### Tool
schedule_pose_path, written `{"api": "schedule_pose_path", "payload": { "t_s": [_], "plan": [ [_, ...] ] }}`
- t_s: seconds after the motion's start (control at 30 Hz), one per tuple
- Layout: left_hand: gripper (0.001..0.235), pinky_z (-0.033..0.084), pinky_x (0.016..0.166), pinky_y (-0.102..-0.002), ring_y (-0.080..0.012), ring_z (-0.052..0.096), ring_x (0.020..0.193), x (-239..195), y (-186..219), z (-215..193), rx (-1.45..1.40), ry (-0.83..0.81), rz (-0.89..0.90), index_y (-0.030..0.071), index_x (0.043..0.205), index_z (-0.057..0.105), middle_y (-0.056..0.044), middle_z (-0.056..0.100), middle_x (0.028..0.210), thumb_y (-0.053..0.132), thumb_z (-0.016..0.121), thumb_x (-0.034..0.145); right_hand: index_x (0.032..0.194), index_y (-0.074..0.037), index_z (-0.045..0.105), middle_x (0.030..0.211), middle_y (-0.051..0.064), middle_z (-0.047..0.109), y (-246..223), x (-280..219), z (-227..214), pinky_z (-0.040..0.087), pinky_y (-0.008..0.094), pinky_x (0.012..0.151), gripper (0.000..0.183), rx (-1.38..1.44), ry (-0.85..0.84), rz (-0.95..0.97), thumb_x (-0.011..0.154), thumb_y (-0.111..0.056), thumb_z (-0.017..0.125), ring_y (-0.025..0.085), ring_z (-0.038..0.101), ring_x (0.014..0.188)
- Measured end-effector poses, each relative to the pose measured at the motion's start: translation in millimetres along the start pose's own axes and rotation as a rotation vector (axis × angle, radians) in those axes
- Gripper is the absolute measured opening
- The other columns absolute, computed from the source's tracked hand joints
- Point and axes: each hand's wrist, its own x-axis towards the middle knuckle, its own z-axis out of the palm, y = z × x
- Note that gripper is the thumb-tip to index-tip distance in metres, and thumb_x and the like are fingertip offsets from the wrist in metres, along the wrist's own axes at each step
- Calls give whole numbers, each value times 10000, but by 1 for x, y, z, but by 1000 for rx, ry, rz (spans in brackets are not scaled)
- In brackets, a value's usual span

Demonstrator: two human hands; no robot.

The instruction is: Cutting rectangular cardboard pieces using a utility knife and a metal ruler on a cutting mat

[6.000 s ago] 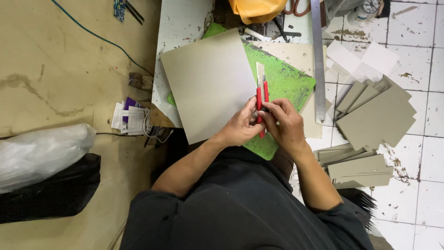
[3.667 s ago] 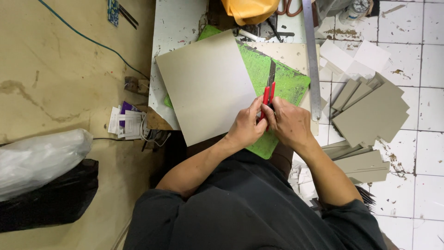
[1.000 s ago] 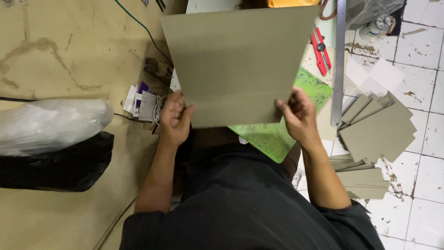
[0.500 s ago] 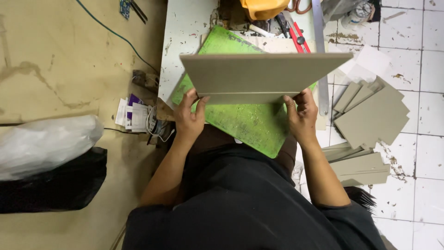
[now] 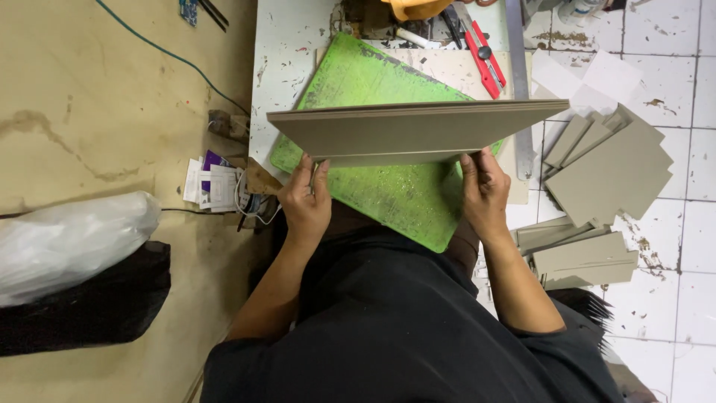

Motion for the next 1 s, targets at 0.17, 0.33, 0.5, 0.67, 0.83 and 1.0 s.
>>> {"api": "schedule_pose_path", "payload": {
  "t_s": [0.17,0.33,0.5,0.67,0.83,1.0],
  "plan": [
    [244,630,657,-497,-486,709,911,2,10,2,-64,35,-63,-146,1103,728,-350,718,1007,12,787,926,1348,139,603,1197,312,691,71,-29,-11,531,539,931,301,-61,3,-29,1052,106,556,401,641,1161],
    [246,649,665,-512,-516,689,918,-8,-1,8,-112,75,-75,-149,1114,719,-364,708,998,-26,784,911,1350,147,606,1221,306,689,3,-6,-2,538,523,935,288,-93,-3,-27,1075,98,533,397,652,1171],
    [293,658,678,-482,-486,694,960,-10,-7,12,-153,51,-75,-145,1183,693,-351,707,1059,-9,765,934,1410,159,540,1301,327,644,13,-8,0,486,555,1011,336,-54,-11,-9,1082,103,503,425,581,1261],
    [299,658,683,-484,-482,695,966,-7,-5,11,-143,42,-66,-131,1164,706,-342,710,1068,-19,795,902,1425,138,539,1319,313,639,46,-20,-7,472,544,1035,352,-54,-16,15,1077,95,516,406,565,1282],
    [232,643,686,-437,-383,756,894,0,-23,6,-212,-32,-66,-71,1099,759,-232,773,990,-25,814,878,1339,169,594,1202,314,680,64,-16,-20,502,527,957,279,-40,-40,-27,1073,114,531,363,632,1166],
    [190,654,707,-414,-341,776,879,13,-23,-5,-331,-121,-80,-31,1078,793,-173,792,962,-31,795,888,1226,175,642,1075,295,703,47,2,-30,532,496,900,187,20,-87,-55,1050,148,588,337,680,1041]
  ]
}}
